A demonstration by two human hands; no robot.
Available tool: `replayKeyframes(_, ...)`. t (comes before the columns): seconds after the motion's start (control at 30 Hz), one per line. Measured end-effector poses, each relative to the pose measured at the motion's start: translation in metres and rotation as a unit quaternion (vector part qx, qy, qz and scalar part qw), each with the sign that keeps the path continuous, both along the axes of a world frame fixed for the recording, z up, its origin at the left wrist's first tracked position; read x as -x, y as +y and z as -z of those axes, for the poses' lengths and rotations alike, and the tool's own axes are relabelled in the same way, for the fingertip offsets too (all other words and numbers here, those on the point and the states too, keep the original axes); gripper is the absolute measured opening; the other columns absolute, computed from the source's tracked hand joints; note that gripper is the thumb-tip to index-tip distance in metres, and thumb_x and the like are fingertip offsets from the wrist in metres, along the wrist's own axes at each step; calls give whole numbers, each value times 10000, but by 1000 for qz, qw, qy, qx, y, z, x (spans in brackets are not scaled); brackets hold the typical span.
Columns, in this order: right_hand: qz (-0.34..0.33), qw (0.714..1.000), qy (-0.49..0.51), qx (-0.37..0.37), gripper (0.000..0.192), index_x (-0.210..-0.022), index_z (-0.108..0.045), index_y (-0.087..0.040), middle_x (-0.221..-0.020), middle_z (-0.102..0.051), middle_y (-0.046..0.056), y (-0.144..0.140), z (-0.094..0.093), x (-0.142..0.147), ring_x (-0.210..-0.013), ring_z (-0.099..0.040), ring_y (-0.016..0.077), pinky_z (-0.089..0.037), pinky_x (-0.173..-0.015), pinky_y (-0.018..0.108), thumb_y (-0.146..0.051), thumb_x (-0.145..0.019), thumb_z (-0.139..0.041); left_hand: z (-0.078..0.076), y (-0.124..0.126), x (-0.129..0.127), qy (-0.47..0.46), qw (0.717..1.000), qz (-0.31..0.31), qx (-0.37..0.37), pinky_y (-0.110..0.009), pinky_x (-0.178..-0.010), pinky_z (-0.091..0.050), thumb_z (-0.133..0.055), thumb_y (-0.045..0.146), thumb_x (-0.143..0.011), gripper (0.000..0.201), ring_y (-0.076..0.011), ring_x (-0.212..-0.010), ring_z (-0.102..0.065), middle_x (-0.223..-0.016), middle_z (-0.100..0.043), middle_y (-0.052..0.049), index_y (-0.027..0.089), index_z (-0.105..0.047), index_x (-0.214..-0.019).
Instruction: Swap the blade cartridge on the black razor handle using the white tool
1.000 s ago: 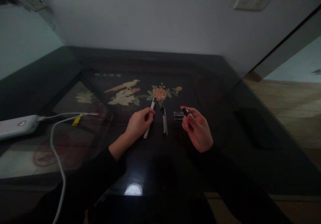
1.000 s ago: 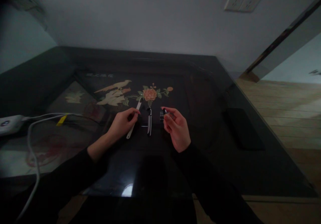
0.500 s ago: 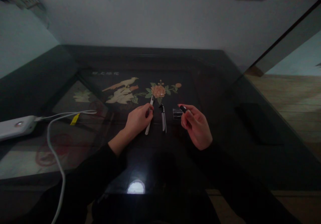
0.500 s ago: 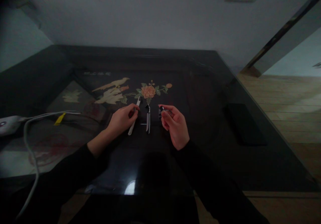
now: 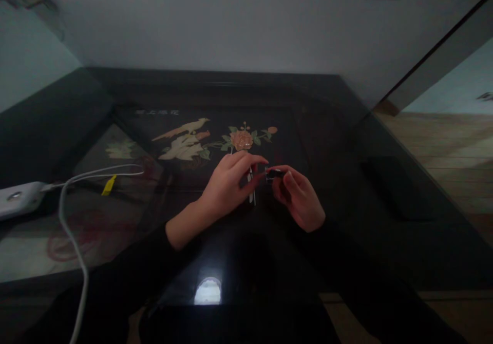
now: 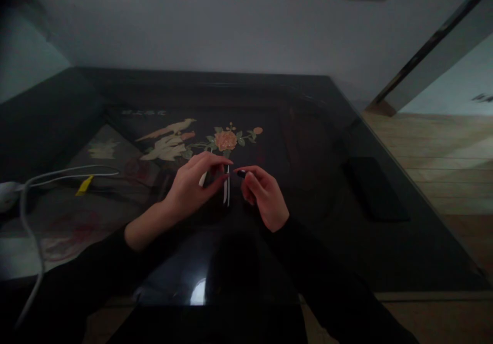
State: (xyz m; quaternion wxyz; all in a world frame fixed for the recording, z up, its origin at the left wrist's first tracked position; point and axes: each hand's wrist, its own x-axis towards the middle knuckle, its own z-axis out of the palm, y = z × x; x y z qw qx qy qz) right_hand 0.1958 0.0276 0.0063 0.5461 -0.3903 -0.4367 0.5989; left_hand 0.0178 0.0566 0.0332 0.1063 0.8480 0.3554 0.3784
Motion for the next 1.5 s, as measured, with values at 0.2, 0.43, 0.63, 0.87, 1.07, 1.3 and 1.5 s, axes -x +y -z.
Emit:
replayKeyframes(0.2,-1,999,13,38,406,-862,-650,-207,-548,-506,-72,0,-1,0,-454,-403,65,-275,-417,206,-566,-708,-763,2,2,-18,-7,998,65,-22,-329,-811,-484,-611,153,-879,228,-211,-961,-623,-1036,-675,-90,162,-628,-1106)
replayKeyframes(0.43,-4,998,-14,56,404,-862,-628,-189,-520,-511,-81,-1,-3,-1,-435,-400,62,-267,-406,205,-543,-720,-761,4,7,-16,-59,995,70,-33,-303,-790,-485,-652,149,-876,77,-183,-901,-646,-962,-693,-61,167,-675,-948)
replayKeyframes(0.63,34,997,-40,63,370,-822,-651,-186,-502,-501,-73,5,-4,-5,-434,-387,65,-242,-393,209,-535,-736,-740,4,10,-18,-143,985,57,84,-264,-763,-523,-732,106,-802,91,-154,-790,-686,-816,-727,-23,149,-668,-850)
replayKeyframes(0.87,3,994,-27,105,360,-740,-619,-183,-504,-515,-62,8,-4,-5,-429,-398,65,-259,-393,211,-521,-735,-740,10,10,-16,-157,981,82,80,-233,-768,-547,-733,86,-803,93,-138,-805,-709,-860,-761,-37,143,-706,-871)
replayKeyframes(1.07,-29,992,-2,121,377,-706,-603,-178,-512,-531,-56,8,-2,-7,-428,-414,62,-276,-397,206,-528,-735,-740,12,13,-16,-162,980,105,56,-245,-795,-552,-732,80,-802,94,-140,-834,-705,-875,-756,-39,148,-703,-860)
replayKeyframes(1.3,0,996,-46,79,301,-707,-628,-180,-528,-544,-51,9,-6,-10,-446,-429,67,-295,-415,212,-456,-765,-734,14,13,-17,-128,986,59,87,-260,-803,-561,-718,104,-818,172,-153,-869,-712,-938,-765,-43,150,-697,-983)
replayKeyframes(1.5,33,992,-120,33,259,-739,-638,-184,-538,-550,-46,10,-5,-14,-456,-449,78,-323,-425,220,-429,-807,-688,16,18,-13,-96,992,62,50,-253,-791,-555,-726,107,-818,179,-149,-865,-709,-929,-765,-34,157,-707,-989)
